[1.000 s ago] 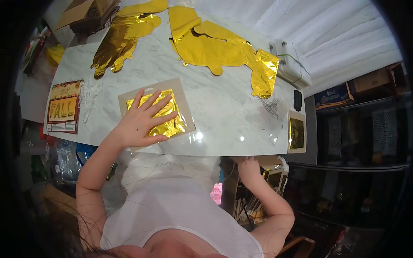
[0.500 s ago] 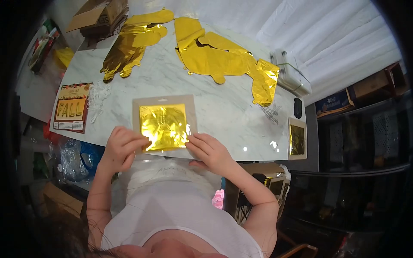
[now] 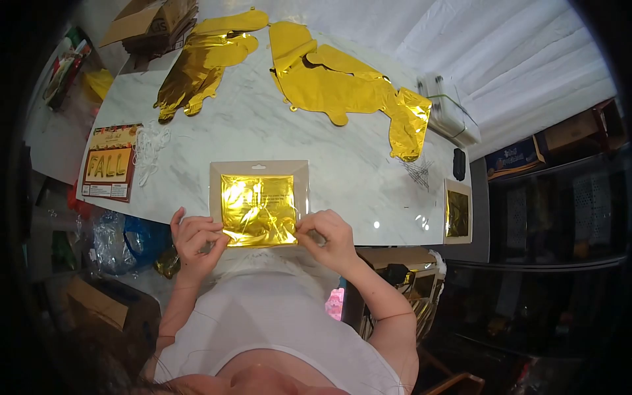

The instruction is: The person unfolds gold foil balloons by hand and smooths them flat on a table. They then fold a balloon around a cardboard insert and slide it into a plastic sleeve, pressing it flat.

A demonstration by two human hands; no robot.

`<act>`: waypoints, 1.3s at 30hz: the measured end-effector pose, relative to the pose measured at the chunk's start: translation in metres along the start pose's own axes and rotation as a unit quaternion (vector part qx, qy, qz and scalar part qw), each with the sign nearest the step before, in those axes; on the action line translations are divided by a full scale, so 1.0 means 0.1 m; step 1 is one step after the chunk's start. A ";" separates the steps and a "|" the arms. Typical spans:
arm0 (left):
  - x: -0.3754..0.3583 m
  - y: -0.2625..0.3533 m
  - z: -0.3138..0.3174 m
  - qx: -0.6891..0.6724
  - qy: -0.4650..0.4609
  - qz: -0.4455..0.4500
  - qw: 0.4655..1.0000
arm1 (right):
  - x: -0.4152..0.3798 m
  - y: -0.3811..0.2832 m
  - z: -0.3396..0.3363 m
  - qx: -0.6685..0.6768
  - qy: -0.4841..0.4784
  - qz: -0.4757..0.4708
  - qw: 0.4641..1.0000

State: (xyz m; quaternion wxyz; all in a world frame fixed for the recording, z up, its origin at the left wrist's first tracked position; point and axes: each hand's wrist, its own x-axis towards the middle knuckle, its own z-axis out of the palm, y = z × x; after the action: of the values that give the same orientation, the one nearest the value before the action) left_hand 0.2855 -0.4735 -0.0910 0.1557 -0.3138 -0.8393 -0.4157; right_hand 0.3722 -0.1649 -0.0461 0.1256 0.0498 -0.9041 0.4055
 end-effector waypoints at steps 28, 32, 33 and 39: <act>-0.04 -0.13 0.22 0.105 0.062 -0.008 0.993 | -0.36 -0.07 -1.89 -0.413 0.451 0.031 0.790; -0.02 -0.13 0.23 0.122 0.073 0.013 0.990 | -0.96 1.20 -2.13 -0.441 0.544 0.165 0.695; -0.03 -0.13 0.22 0.117 0.066 0.009 0.991 | -1.11 1.45 -2.12 -0.435 0.484 0.271 0.710; -0.02 -0.12 0.21 0.128 0.059 0.016 0.990 | -1.33 1.73 -1.95 -0.497 0.393 0.280 0.721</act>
State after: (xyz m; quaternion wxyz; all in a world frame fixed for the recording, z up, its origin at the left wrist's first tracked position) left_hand 0.2796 -0.4626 -0.1122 0.2501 -0.2797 -0.8698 -0.3204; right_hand 0.5037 0.0942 -0.0815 0.3569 -0.4389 -0.8182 -0.1025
